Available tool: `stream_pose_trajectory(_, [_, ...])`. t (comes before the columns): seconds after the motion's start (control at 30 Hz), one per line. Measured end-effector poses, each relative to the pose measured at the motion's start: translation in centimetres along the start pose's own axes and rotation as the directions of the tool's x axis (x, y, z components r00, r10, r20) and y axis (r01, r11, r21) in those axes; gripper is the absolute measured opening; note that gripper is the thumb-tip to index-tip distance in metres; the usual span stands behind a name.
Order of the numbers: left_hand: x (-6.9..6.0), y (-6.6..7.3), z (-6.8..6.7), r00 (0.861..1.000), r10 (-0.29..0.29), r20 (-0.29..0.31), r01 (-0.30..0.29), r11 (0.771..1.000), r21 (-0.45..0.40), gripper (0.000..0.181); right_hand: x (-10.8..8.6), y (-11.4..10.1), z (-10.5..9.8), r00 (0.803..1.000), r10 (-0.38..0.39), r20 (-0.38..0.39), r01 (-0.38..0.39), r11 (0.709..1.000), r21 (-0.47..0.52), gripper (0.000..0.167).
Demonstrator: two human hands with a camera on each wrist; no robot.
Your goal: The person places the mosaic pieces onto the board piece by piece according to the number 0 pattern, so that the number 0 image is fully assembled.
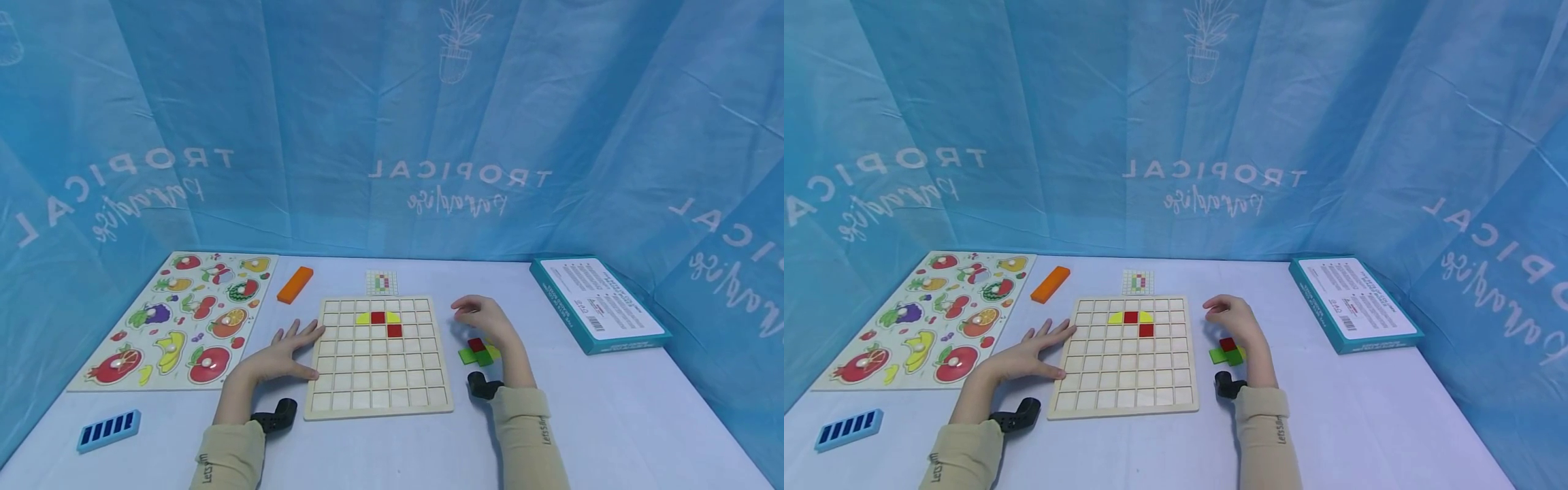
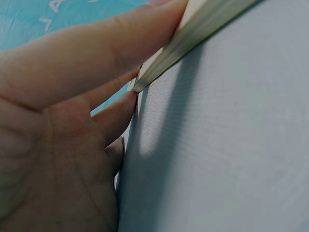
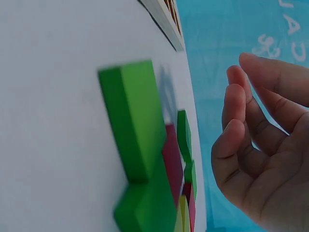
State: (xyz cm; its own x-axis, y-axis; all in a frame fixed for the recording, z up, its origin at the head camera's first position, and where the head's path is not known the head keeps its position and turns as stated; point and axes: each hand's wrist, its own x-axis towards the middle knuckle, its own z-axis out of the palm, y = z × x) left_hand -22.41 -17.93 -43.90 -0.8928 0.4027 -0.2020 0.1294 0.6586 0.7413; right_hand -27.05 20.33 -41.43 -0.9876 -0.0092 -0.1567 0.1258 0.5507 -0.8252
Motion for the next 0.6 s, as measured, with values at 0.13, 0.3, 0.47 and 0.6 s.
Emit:
stream_pose_trajectory(0.13, [0.0,0.0,0.0,1.0,0.001,-0.001,-0.001,1.0,-0.004,0.093,0.1,1.0,-0.8,1.0,0.009,-0.025,-0.009,1.0,-0.017,0.026])
stream_pose_trajectory(0.3, [0.1,-0.1,0.0,1.0,-0.01,-0.003,0.01,1.0,-0.007,0.093,0.1,1.8,-1.8,0.998,0.054,-0.042,-0.053,0.999,0.007,0.023])
stream_pose_trajectory(0.47, [0.1,-0.1,0.1,1.0,-0.014,-0.008,0.014,1.0,0.002,0.094,-0.1,2.2,-2.5,0.997,0.068,-0.048,-0.067,0.998,0.02,0.027])
stream_pose_trajectory(0.6, [0.0,-0.1,0.1,1.0,-0.013,-0.012,0.013,1.0,0.001,0.094,-0.3,2.6,-3.1,0.995,0.08,-0.055,-0.079,0.997,0.023,0.03])
